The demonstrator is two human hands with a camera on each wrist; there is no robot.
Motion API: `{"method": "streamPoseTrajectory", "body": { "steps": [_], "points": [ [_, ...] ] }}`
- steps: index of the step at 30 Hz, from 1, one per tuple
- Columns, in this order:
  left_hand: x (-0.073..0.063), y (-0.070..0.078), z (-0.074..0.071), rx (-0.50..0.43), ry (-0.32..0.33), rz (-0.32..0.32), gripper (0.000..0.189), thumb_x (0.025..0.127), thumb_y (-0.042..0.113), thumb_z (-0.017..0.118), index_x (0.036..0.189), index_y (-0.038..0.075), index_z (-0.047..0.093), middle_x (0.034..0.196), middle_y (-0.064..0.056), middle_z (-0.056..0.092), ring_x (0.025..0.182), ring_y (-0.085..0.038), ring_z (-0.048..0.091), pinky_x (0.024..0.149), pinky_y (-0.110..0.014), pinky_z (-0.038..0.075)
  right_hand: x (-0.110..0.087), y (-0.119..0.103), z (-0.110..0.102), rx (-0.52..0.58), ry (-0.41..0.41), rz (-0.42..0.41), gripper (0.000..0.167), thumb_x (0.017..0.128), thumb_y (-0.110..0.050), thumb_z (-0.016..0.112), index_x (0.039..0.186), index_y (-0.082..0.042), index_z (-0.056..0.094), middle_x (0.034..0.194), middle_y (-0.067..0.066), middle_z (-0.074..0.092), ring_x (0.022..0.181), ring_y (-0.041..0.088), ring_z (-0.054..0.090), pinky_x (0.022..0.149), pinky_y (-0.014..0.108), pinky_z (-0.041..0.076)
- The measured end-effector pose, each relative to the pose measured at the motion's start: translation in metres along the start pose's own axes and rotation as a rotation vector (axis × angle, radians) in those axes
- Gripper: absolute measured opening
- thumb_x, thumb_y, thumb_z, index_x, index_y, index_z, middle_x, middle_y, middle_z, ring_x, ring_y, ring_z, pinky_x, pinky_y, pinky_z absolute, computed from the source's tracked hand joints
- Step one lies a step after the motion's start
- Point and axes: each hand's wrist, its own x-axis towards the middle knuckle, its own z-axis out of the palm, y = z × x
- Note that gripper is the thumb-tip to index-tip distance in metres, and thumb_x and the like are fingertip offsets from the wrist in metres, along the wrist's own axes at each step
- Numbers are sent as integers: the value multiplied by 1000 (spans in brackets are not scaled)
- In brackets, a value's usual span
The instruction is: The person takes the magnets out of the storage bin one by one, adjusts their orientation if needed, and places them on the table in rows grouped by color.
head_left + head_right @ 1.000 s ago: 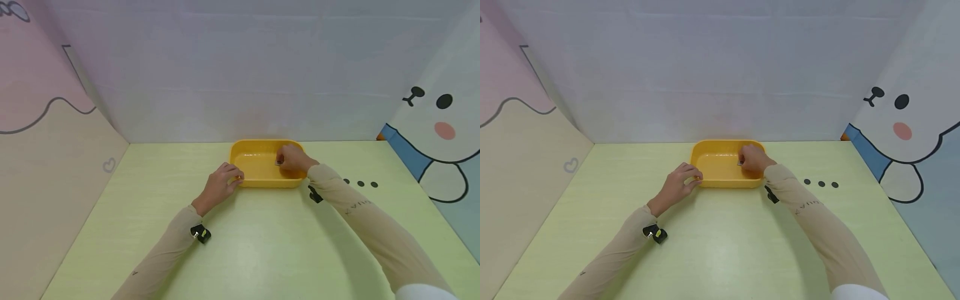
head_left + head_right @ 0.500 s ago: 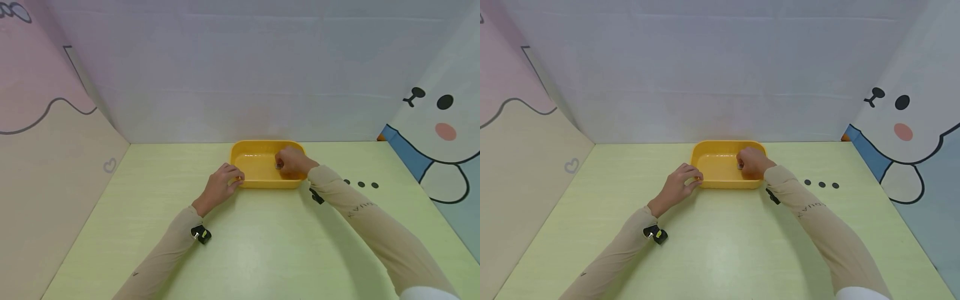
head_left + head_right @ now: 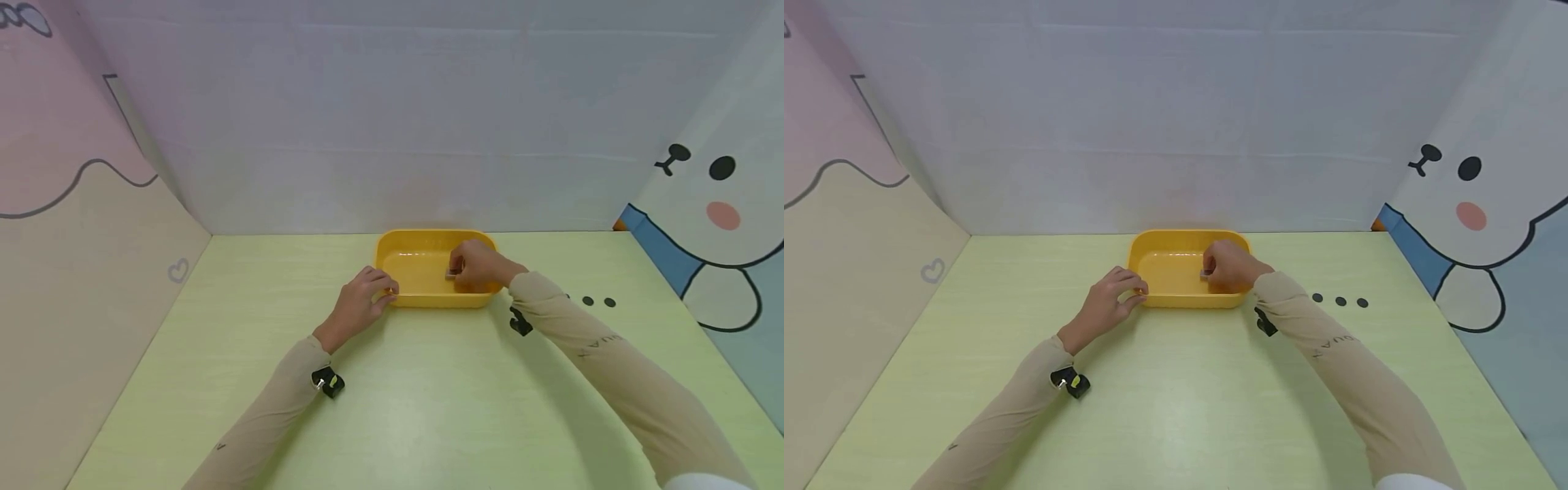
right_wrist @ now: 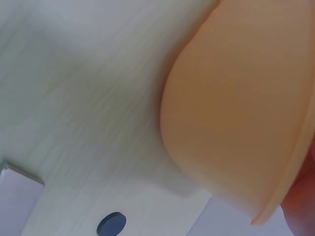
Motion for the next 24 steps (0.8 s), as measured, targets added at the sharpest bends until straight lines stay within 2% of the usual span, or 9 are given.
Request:
{"method": "streamPoseTrajectory", "body": {
  "steps": [2,12,24],
  "points": [
    [0,0,1,2,0,2,11,79,10,76,85,14,68,91,4,63,88,-13,51,71,-27,49,-1,-2,-3,13,7,11,10,76,-13,75,85,-11,71,79,-2,64,73,18,54,69,32,48],
    [3,-2,2,0,-3,5,11,80,11,76,85,14,68,91,4,63,87,-14,51,71,-27,49,-10,-2,-17,-14,61,-71,10,77,-14,77,82,-7,72,74,-1,65,65,15,55,65,32,49],
    [5,-4,3,-7,0,20,13,78,9,77,85,14,68,90,4,63,85,-13,51,70,-27,49,-24,1,-23,59,129,-95,10,72,-5,78,80,-4,72,72,0,65,63,14,55,63,31,49]
  ]
}}
